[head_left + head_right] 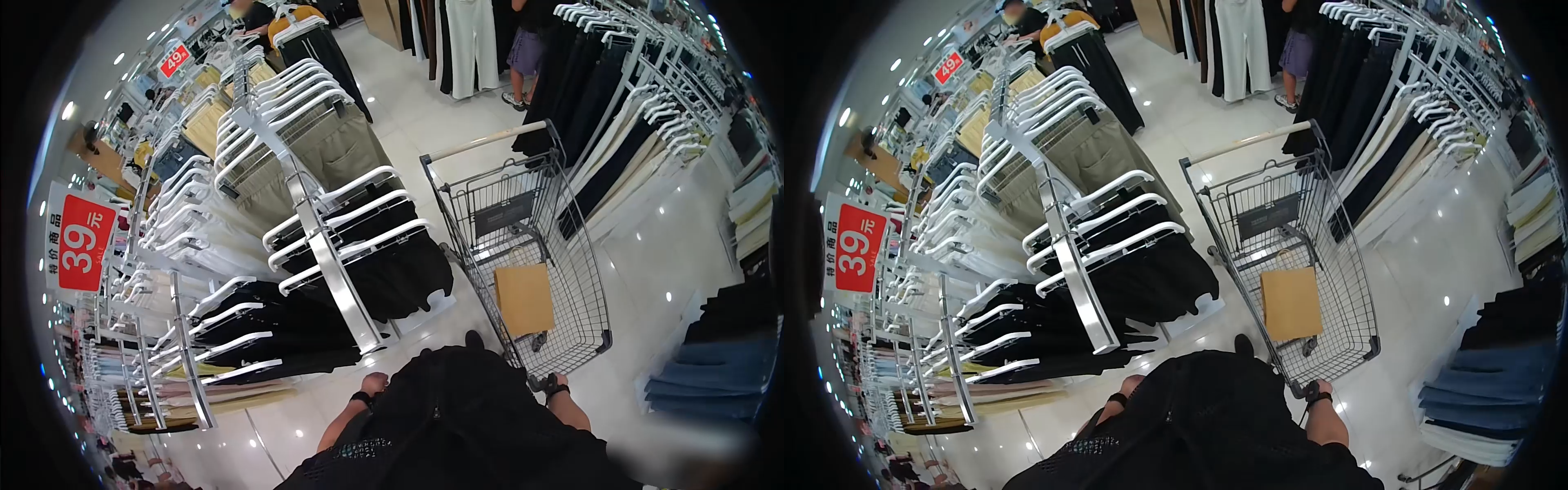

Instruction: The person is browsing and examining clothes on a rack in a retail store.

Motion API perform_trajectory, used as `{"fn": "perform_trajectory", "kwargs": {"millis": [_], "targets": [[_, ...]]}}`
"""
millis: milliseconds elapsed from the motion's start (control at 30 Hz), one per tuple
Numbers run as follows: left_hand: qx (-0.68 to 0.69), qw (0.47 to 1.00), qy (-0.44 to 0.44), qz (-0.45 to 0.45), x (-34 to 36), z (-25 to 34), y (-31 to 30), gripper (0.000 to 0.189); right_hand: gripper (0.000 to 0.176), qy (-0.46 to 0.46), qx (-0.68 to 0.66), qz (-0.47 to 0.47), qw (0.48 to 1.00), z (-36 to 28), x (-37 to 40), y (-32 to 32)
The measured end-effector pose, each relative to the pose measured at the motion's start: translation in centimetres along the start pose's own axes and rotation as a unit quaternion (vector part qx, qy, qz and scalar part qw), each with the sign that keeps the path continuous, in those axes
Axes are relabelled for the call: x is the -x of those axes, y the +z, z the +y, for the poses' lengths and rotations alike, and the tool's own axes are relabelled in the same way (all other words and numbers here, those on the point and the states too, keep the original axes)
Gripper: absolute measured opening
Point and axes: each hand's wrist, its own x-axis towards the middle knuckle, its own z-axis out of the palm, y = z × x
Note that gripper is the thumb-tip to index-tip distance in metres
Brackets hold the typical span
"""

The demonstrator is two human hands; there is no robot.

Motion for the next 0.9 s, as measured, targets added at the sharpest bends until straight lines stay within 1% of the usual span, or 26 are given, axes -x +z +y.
{"fn": "perform_trajectory", "kwargs": {"millis": [33, 67, 100, 133, 167, 200, 233, 267, 300, 333, 367, 433, 467, 500, 533, 567, 600, 633, 667, 700, 733, 767, 800, 833, 867, 900], "targets": [[0.017, 0.999, -0.027, -0.033, -1.0, -0.4, -0.3, 0.014, 0.018, -0.012, -0.026, 0.027, 0.999, 0.3, -1.0, -1.1], [0.035, 0.996, -0.055, -0.067, -1.8, -0.8, -0.5, 0.012, 0.017, -0.001, -0.09, 0.027, 0.996, 1.1, -3.1, -0.7], [0.037, 0.996, -0.058, -0.052, -2.3, -1.1, -0.6, 0.016, 0.016, 0.039, -0.219, 0.01, 0.975, 1.9, -5.1, -0.3], [0.039, 0.997, -0.062, -0.037, -2.5, -1.1, -0.6, 0.019, 0.016, 0.136, -0.486, -0.015, 0.863, 2.8, -7.6, 1.2], [0.235, 0.944, -0.23, 0.0, -3.0, 0.5, -1.2, 0.024, 0.017, 0.249, -0.7, -0.019, 0.669, 3.4, -9.9, 1.9], [0.416, 0.826, -0.378, 0.04, -3.4, 2.3, -2.1, 0.029, 0.018, 0.292, -0.77, -0.013, 0.568, 4.2, -12.1, 2.3], [0.424, 0.815, -0.391, 0.054, -3.4, 3.4, -2.7, 0.037, 0.02, 0.305, -0.803, -0.013, 0.512, 4.6, -14.1, 2.6], [0.431, 0.804, -0.405, 0.065, -3.3, 4.3, -2.7, 0.035, 0.022, 0.319, -0.817, -0.016, 0.48, 4.1, -14.9, 1.5], [0.439, 0.799, -0.405, 0.066, -3.0, 5.3, -2.6, 0.036, 0.032, 0.314, -0.825, -0.019, 0.469, 3.9, -15.6, 0.3], [0.447, 0.795, -0.406, 0.066, -2.5, 5.7, -1.8, 0.036, 0.032, 0.31, -0.821, -0.024, 0.478, 3.0, -15.2, -1.7], [0.451, 0.789, -0.41, 0.075, -2.3, 6.2, -1.1, 0.036, 0.036, 0.297, -0.811, -0.027, 0.503, 2.0, -15.2, -3.1], [0.362, 0.844, -0.395, -0.005, -1.2, 7.3, -0.2, 0.033, 0.044, 0.285, -0.785, -0.042, 0.549, 0.8, -16.6, -4.6], [0.363, 0.84, -0.403, 0.0, -0.5, 7.9, 0.2, 0.033, 0.044, 0.284, -0.781, -0.05, 0.554, 0.6, -17.3, -4.9], [0.256, 0.895, -0.364, -0.031, 0.2, 8.6, 0.7, 0.034, 0.044, 0.264, -0.788, -0.064, 0.553, 0.4, -17.9, -5.3], [0.144, 0.935, -0.317, -0.061, 0.9, 9.4, 0.7, 0.036, 0.044, 0.243, -0.795, -0.076, 0.551, 0.1, -18.6, -5.8], [0.096, 0.951, -0.282, -0.085, 1.8, 10.4, 0.6, 0.029, 0.047, 0.255, -0.783, -0.073, 0.562, -0.9, -18.0, -7.3], [0.099, 0.951, -0.284, -0.077, 2.2, 10.7, 0.3, 0.029, 0.047, 0.247, -0.782, -0.074, 0.567, -2.0, -17.6, -8.7], [0.114, 0.949, -0.278, -0.098, 3.1, 10.6, 0.4, 0.03, 0.027, 0.244, -0.795, -0.073, 0.551, -3.2, -17.1, -10.2], [0.13, 0.947, -0.27, -0.118, 4.1, 10.1, 0.6, 0.032, 0.015, 0.24, -0.808, -0.072, 0.534, -4.3, -17.3, -11.5], [0.133, 0.947, -0.271, -0.109, 4.6, 8.5, 2.0, 0.032, 0.024, 0.201, -0.811, -0.068, 0.545, -4.1, -18.2, -10.9], [0.091, 0.949, -0.283, -0.11, 4.4, 5.6, 4.1, 0.033, 0.031, 0.217, -0.805, -0.061, 0.549, -4.1, -19.5, -10.3], [0.052, 0.947, -0.296, -0.111, 4.4, 3.5, 5.3, 0.034, 0.033, 0.218, -0.809, -0.062, 0.543, -4.5, -19.6, -10.9], [-0.041, 0.972, -0.191, -0.128, 5.1, 2.2, 5.1, 0.034, 0.035, 0.225, -0.809, -0.063, 0.539, -4.4, -19.1, -11.4], [0.067, 0.96, -0.258, -0.089, 4.8, 2.3, 4.1, 0.032, 0.036, 0.226, -0.795, -0.053, 0.56, -4.4, -19.7, -11.2], [0.02, 0.979, -0.201, -0.014, 4.8, 1.9, 4.0, 0.028, 0.036, 0.23, -0.78, -0.04, 0.581, -4.2, -20.3, -11.1], [0.048, 0.977, -0.208, 0.025, 4.2, 1.0, 4.3, 0.025, 0.037, 0.243, -0.779, -0.063, 0.575, -3.8, -20.4, -11.5]]}}
